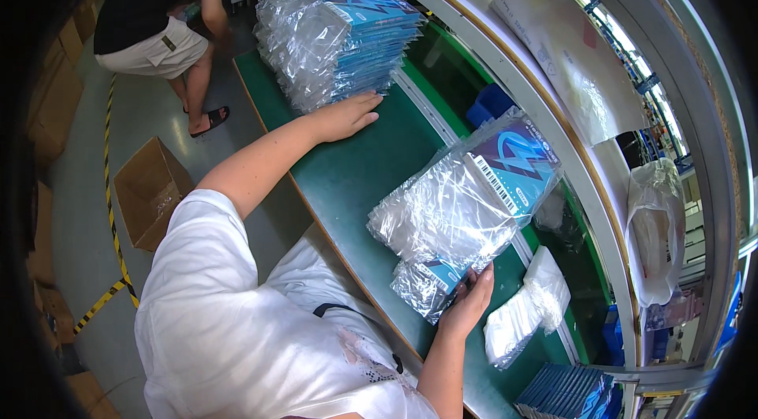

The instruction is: The person repeatedly picks up small blue packages labeled 'Stellar Cell' and places them into clear plastic bags. They then seal the bags and stack them on the green workbench. The process is repetitive, involving picking, inserting, and stacking.

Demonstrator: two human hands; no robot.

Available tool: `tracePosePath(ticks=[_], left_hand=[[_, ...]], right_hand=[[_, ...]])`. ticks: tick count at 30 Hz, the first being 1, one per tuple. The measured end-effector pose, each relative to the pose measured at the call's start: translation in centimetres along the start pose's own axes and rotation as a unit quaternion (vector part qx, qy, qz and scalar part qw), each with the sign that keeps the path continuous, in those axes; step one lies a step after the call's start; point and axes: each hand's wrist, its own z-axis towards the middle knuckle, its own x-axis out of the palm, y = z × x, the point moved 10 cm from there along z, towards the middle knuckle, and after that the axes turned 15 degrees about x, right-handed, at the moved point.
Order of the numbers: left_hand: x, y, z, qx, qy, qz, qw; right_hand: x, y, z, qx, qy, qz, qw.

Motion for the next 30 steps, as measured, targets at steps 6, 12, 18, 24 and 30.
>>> tracePosePath(ticks=[6, 12, 18, 24, 30], left_hand=[[0.0, 1.2, 0.0, 0.008, -0.004, 0.009, 1.000], [0.4, 1.5, 0.1, 0.013, -0.007, 0.010, 1.000], [0.0, 1.7, -0.1, 0.011, 0.007, 0.020, 1.000], [-0.2, 1.3, -0.3, 0.021, 0.014, 0.030, 0.999], [-0.1, 0.4, 0.1, 0.050, 0.011, 0.062, 0.997]], right_hand=[[-0.1, 0.0, 0.0, 0.003, -0.008, -0.009, 1.000], [0.3, -0.3, 0.0, 0.017, 0.028, -0.013, 0.999], [0.3, -0.5, 0.2, 0.019, 0.027, -0.020, 0.999], [0.5, -0.5, 0.3, 0.007, 0.035, -0.010, 0.999], [0.2, 0.0, 0.0, -0.003, 0.002, -0.014, 1.000]])
